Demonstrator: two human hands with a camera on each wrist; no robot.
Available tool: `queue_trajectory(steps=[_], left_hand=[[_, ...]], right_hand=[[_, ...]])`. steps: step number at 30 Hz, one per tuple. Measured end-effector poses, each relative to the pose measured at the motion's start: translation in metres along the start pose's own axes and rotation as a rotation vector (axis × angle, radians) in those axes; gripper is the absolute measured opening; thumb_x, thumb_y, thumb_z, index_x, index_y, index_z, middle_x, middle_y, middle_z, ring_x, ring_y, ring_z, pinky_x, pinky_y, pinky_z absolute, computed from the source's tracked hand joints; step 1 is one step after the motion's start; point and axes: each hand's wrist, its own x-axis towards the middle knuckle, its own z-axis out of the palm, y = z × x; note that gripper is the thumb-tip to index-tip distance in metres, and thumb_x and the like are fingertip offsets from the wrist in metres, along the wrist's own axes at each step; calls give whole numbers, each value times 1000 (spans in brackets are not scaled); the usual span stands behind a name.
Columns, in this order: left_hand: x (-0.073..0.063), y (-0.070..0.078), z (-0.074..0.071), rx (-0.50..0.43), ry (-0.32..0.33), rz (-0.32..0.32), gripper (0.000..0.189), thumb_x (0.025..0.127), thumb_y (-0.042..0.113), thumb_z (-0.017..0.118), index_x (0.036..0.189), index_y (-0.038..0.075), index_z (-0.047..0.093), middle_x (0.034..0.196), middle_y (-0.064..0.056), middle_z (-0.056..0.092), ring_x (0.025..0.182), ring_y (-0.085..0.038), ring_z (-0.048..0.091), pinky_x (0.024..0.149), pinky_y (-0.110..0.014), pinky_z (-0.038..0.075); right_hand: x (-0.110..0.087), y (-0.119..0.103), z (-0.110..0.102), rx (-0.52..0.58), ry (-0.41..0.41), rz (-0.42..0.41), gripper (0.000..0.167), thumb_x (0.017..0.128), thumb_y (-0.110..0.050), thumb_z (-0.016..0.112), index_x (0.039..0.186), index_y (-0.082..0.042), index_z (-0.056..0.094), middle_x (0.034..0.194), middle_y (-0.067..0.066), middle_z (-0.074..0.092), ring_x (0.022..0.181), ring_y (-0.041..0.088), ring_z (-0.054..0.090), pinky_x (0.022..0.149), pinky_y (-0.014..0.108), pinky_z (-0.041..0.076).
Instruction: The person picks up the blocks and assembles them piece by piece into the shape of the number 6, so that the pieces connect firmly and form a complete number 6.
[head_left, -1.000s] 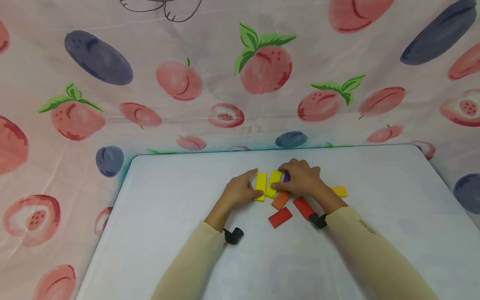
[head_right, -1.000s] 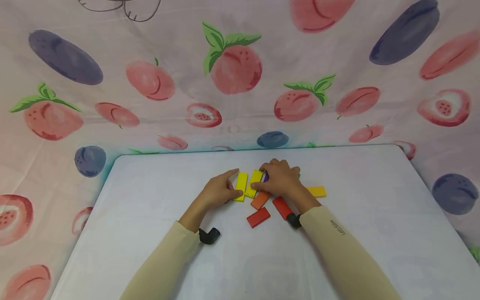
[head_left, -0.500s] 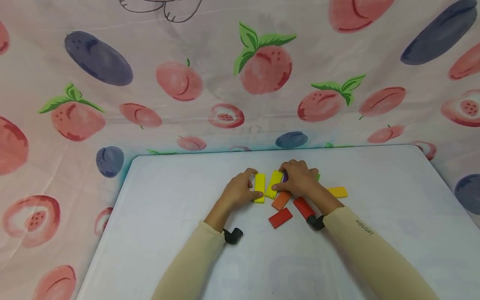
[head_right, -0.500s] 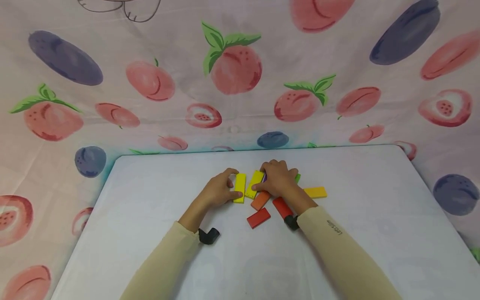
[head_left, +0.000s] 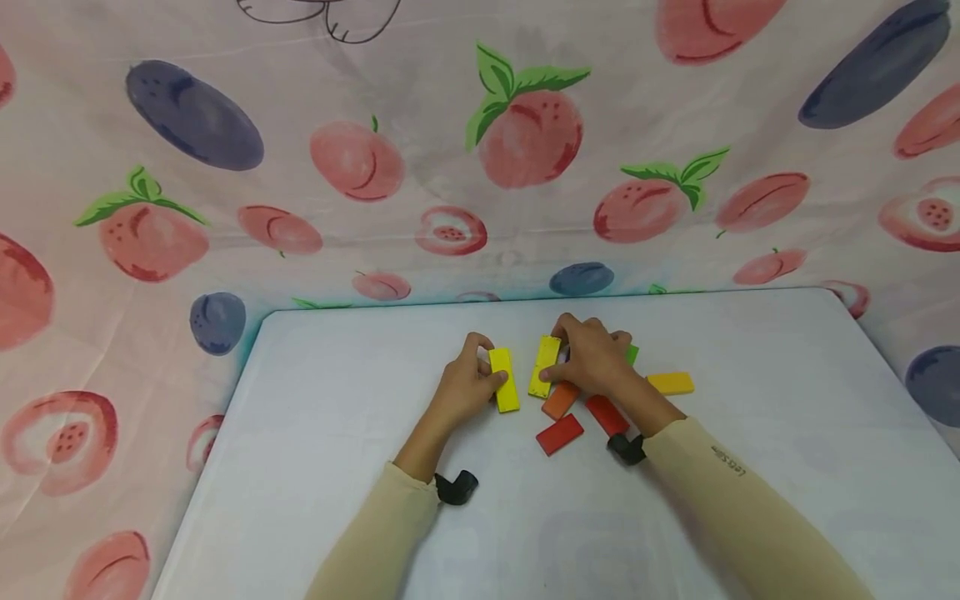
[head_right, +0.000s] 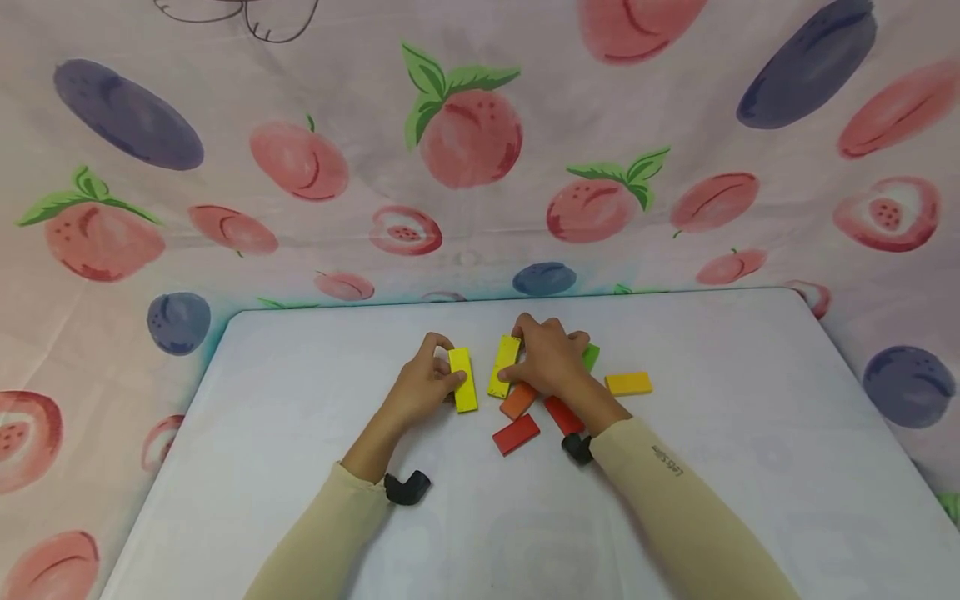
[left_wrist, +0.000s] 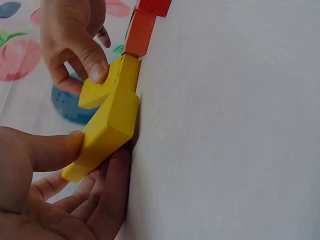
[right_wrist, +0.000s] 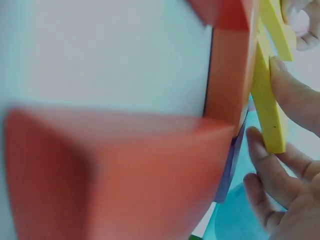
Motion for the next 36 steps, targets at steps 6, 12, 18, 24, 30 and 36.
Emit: queue_trajectory(steps=[6,12,18,24,30,36], left_hand=[[-13,-8,-17,-100,-28,-63,32,101,19,65,129,18,49,107,-13,64,70,-20,70,66,-33,62],[-17,-18,-33,-122,-52,-86,40,98,19,67,137,16,56,120,-14,61,72,-20,71,66,-34,63],[-15,-28,-45,-140,-84,-127,36,97,21,70,133,19,62,122,-12,58,82,-21,69,69,-34,63],[-17,-38,-57,-80,-85,-129,36,94,20,74,128,15,65,108,-11,62,78,-20,70,68,-33,63],[-20,-42,-66,-130,-85,-143,38,90,17,79,126,13,67,105,-12,65,82,-21,72,70,-35,64],[-18,-42,-65,-133,-101,-132,34,89,16,80,121,13,67,102,-13,64,80,-21,71,70,-34,64]], right_hand=[[-3,-2,2,225,32,-88,49,84,-25,86,121,-13,56,109,9,69,99,25,63,86,41,55],[-1,-9,0,477,-26,13,41,89,-22,81,124,-19,58,120,9,67,103,25,67,81,37,60],[7,-27,1,779,-136,208,51,92,-21,78,138,-17,56,129,12,62,106,27,69,92,41,60],[20,-44,19,1095,-222,345,54,97,-14,71,145,-9,47,135,17,60,109,27,72,91,42,60],[31,-54,36,1232,-228,406,44,101,-14,64,141,-8,46,131,19,65,102,28,75,85,44,62],[40,-59,47,1184,-188,439,51,100,-20,67,145,-13,44,127,16,67,90,24,77,78,39,63]])
